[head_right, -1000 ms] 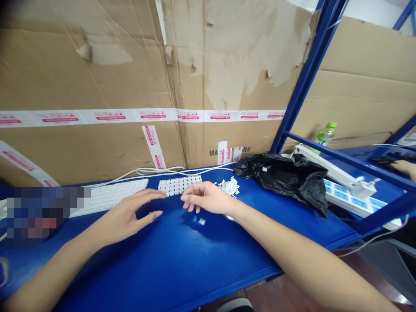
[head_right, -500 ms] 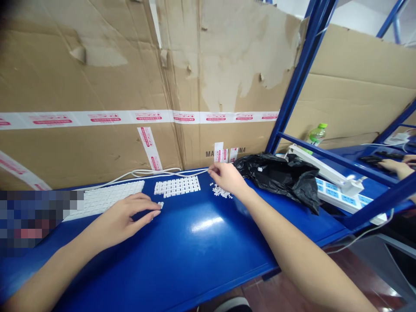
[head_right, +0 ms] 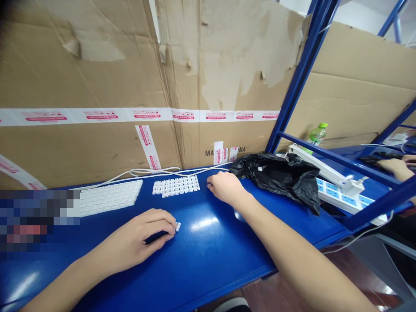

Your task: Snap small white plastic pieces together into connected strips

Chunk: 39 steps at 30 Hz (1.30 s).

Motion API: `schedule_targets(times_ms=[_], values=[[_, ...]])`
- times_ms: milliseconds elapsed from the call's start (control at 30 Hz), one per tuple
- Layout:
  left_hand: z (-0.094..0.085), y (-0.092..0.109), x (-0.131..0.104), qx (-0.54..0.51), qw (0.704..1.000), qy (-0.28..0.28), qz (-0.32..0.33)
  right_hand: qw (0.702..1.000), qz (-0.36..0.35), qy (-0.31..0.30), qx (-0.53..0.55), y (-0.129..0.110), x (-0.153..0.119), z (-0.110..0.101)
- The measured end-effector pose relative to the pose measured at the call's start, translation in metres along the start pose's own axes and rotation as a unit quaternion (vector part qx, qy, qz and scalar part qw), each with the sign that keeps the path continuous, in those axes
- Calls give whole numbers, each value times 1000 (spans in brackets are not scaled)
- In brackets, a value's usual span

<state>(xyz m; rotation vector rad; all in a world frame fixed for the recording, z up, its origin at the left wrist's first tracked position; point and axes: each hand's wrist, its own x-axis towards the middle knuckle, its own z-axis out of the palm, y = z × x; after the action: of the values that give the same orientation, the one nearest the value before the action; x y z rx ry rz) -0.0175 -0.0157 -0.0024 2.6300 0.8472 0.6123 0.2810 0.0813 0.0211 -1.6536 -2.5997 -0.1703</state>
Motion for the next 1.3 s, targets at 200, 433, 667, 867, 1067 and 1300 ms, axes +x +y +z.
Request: schedule_targets(times_ms=[200, 433, 667, 867, 1067, 1300], values=[[4, -7, 1, 52, 998, 17, 7, 1000, 0, 7, -6, -7, 3, 4], [2, -1, 3, -35, 996, 79, -37, 998, 13, 23, 62, 1, 5, 2], [3, -5, 9, -210, 948, 191, -147, 949, -39, 135, 283, 4, 4, 0], [3, -9, 9, -258, 926, 207, -184, 774, -99, 49, 623, -23, 0, 7], [7, -11, 8, -294, 911, 196, -211, 684, -77, -39, 724, -49, -9, 9], [1, -8, 9, -326, 897, 170, -245, 643, -57, -95, 757, -56, -9, 15]])
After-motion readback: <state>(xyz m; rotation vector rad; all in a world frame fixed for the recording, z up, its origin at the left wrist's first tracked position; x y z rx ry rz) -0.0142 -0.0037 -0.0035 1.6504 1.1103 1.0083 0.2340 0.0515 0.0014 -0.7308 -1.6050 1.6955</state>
